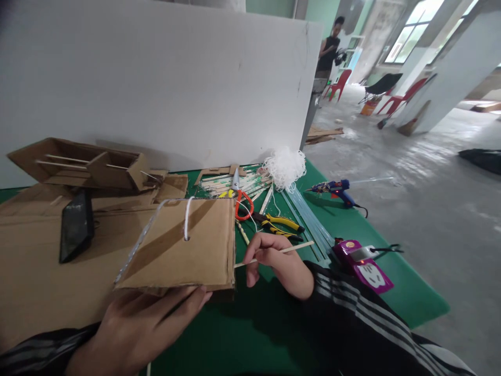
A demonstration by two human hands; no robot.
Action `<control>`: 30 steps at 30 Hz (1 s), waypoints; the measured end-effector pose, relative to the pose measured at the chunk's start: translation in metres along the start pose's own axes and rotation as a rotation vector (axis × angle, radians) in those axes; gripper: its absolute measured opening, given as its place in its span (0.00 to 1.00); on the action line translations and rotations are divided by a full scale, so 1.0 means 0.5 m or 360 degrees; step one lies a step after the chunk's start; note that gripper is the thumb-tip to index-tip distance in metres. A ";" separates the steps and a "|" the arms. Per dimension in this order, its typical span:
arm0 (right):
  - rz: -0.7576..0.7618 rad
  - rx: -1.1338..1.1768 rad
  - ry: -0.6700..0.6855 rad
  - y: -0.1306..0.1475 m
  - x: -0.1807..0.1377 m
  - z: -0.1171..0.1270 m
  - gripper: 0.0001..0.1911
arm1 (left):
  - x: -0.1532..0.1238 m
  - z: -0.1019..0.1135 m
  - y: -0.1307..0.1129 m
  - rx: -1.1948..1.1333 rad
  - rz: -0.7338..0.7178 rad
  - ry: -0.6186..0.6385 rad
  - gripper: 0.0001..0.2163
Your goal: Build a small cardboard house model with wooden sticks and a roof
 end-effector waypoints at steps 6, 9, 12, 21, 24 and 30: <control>-0.0057 0.0019 -0.0016 -0.003 0.000 0.001 0.07 | 0.001 -0.003 0.000 0.0019 0.0002 0.0043 0.09; -0.0055 0.0029 -0.0022 -0.003 -0.001 0.001 0.07 | 0.002 -0.003 0.001 0.0026 -0.0001 0.0044 0.09; -0.0042 0.0025 -0.0028 -0.002 -0.001 0.001 0.07 | 0.003 -0.001 0.002 0.0021 0.0002 0.0018 0.09; -0.0070 0.0031 -0.0061 -0.004 -0.004 0.002 0.07 | 0.001 -0.001 0.000 0.0025 0.0025 0.0036 0.08; -0.0052 0.0027 -0.0023 -0.007 -0.005 0.003 0.08 | -0.001 -0.003 0.000 0.0030 0.0016 0.0053 0.07; -0.0045 0.0046 0.0022 -0.010 -0.005 0.004 0.08 | -0.002 -0.004 0.001 0.0038 0.0050 0.0044 0.04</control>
Point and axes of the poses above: each hand's wrist, its own x-axis towards the middle knuckle, its own z-axis out of the back of the hand, y = z × x, the point moved 4 cm from there along x, towards the middle knuckle, and after that the axes turned 9 degrees about y, right-handed, at the moved point
